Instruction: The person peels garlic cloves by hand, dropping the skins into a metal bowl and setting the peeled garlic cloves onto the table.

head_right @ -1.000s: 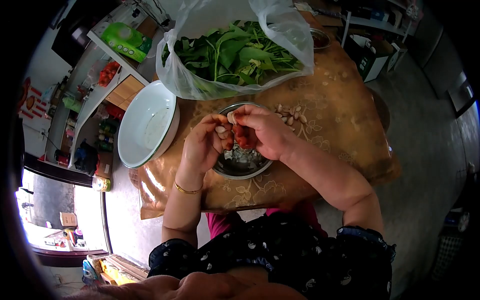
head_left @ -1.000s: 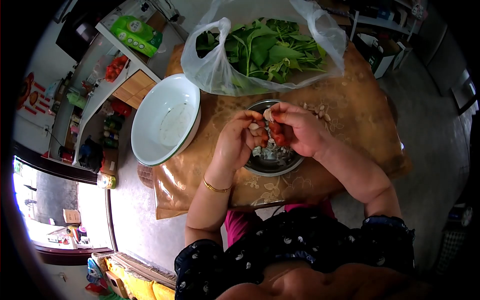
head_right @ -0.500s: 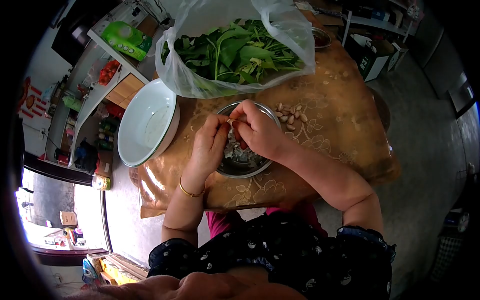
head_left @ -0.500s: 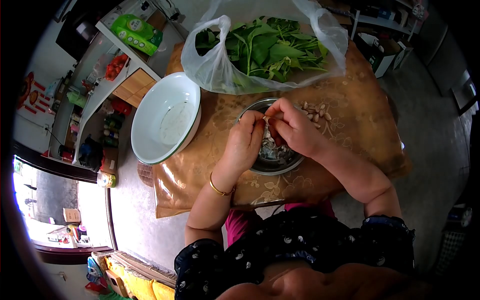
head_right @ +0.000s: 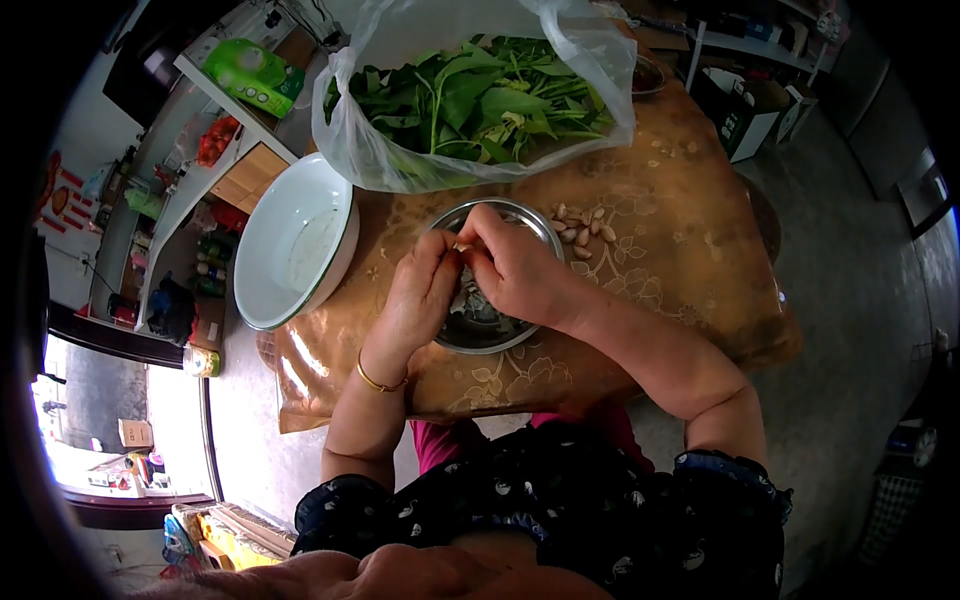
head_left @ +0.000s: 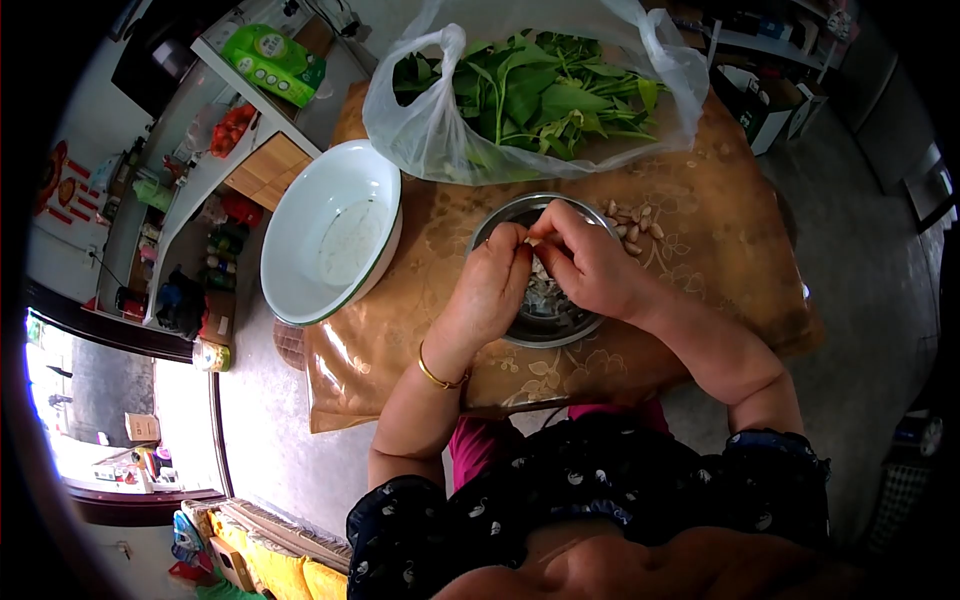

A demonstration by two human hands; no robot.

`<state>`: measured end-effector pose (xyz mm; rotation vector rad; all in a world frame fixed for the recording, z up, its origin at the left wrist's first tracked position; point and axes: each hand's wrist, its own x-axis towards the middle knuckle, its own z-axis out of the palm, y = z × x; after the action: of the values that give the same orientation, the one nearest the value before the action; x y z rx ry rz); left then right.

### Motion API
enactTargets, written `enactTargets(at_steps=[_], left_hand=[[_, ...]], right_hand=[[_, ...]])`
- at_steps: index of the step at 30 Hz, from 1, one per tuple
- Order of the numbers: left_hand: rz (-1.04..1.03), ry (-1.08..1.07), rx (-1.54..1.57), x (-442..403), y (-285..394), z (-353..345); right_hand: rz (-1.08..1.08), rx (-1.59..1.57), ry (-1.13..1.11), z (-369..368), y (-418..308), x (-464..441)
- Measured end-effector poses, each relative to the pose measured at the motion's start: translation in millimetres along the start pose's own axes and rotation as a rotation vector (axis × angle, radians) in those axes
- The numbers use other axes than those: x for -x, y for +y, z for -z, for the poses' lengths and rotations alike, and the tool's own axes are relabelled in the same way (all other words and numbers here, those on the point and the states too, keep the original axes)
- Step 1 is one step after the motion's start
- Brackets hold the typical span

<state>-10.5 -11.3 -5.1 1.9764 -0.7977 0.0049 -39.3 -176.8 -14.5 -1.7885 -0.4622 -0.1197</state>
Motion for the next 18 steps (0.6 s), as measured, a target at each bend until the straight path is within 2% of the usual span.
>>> enactTargets(at_steps=[3,6,9,12,18], left_hand=[[0.047,-0.02,0.022,0.4,3.5,0.3],[0.046,-0.027,0.005,0.1,1.3,-0.4],[0.008,-0.017,-0.035,0.9,-2.4,-1.6],[-0.009,0.0,-0.067,2.0,-1.4,-2.5],[-0.036,0.06,-0.112,2.5,3.5,-5.7]], right_hand=[[0.138,0.035,0.06,-4.9,2.5,0.3],[0.172,0.023,0.073,-7.3,3.9,0.5],[0.039,0.012,0.016,-6.1,-1.6,2.9],[0.167,0.043,0.111,-12.1,1.0,2.1],[0.148,0.061,0.141,-16.3,-0.3,4.0]])
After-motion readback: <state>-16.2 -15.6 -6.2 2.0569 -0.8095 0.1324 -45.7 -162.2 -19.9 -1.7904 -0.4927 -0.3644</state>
